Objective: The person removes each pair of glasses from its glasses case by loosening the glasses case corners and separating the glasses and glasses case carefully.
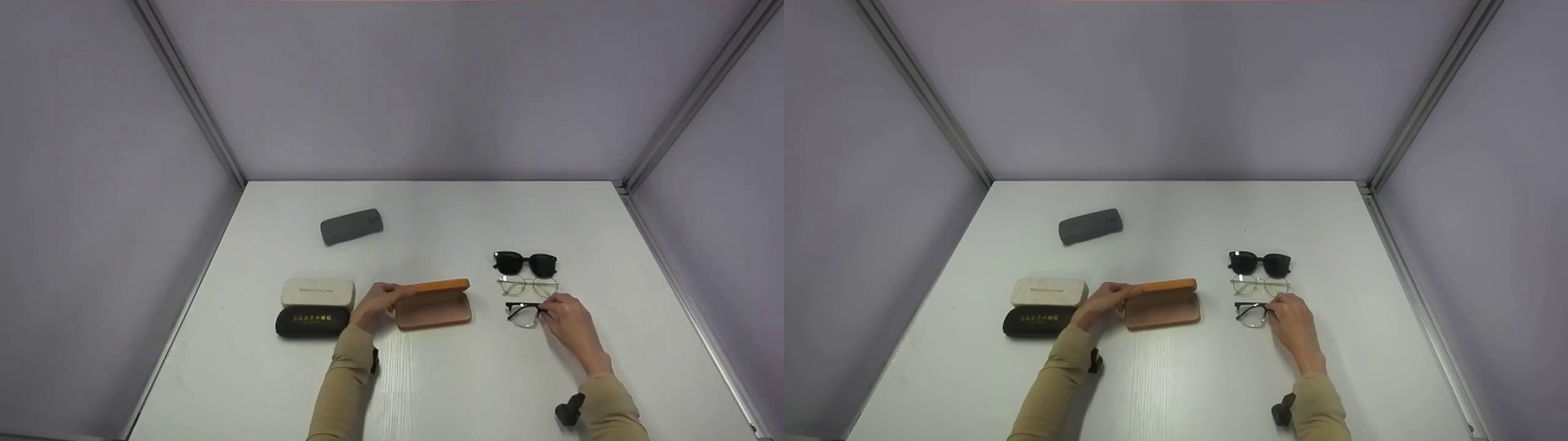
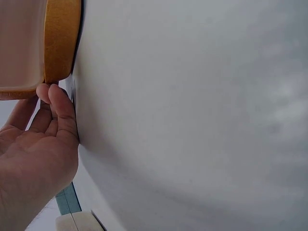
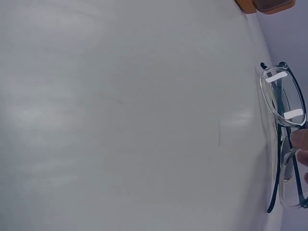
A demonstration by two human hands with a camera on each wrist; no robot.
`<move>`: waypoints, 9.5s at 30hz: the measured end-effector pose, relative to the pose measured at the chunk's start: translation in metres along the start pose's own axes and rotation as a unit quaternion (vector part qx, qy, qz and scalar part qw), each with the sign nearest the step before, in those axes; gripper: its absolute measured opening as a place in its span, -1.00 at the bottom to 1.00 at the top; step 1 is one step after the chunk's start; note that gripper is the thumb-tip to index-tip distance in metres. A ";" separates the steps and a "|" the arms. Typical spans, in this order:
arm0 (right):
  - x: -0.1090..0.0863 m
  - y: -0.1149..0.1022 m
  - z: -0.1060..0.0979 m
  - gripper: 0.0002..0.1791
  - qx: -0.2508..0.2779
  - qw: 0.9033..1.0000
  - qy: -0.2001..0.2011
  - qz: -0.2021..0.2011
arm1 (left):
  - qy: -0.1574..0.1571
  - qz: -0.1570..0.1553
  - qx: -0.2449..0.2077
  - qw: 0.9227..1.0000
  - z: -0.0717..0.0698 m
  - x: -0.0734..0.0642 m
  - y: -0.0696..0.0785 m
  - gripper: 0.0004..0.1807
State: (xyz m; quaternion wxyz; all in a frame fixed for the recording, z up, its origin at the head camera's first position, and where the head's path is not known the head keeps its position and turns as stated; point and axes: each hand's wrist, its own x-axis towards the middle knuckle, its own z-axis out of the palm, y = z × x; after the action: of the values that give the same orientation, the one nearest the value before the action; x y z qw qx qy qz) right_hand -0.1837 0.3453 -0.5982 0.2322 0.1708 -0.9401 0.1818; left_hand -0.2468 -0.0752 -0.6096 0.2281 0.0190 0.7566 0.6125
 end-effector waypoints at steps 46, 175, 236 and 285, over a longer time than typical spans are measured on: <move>0.011 -0.023 0.014 -0.66 0.119 0.992 0.028 0.005 | -0.008 -0.001 -0.028 1.000 0.001 -0.003 0.000 -0.49; 0.026 -0.098 0.093 0.02 0.269 0.950 -0.125 0.095 | -0.035 0.052 0.009 0.998 -0.001 -0.013 -0.007 -0.30; 0.026 -0.097 0.094 -0.08 0.309 0.929 -0.149 0.139 | -0.015 0.118 0.079 0.990 0.011 -0.027 -0.002 -0.15; 0.150 -0.220 0.151 -0.32 0.552 0.740 -0.280 0.263 | 0.229 -0.064 0.251 0.938 -0.117 -0.022 0.027 -0.40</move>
State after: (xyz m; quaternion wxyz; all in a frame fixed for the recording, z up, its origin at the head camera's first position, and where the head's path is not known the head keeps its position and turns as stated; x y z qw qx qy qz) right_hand -0.2764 0.0530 -0.5904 -0.2335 0.0578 -0.7050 0.6671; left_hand -0.2768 -0.1826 -0.5602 0.0749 -0.1139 0.9171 0.3746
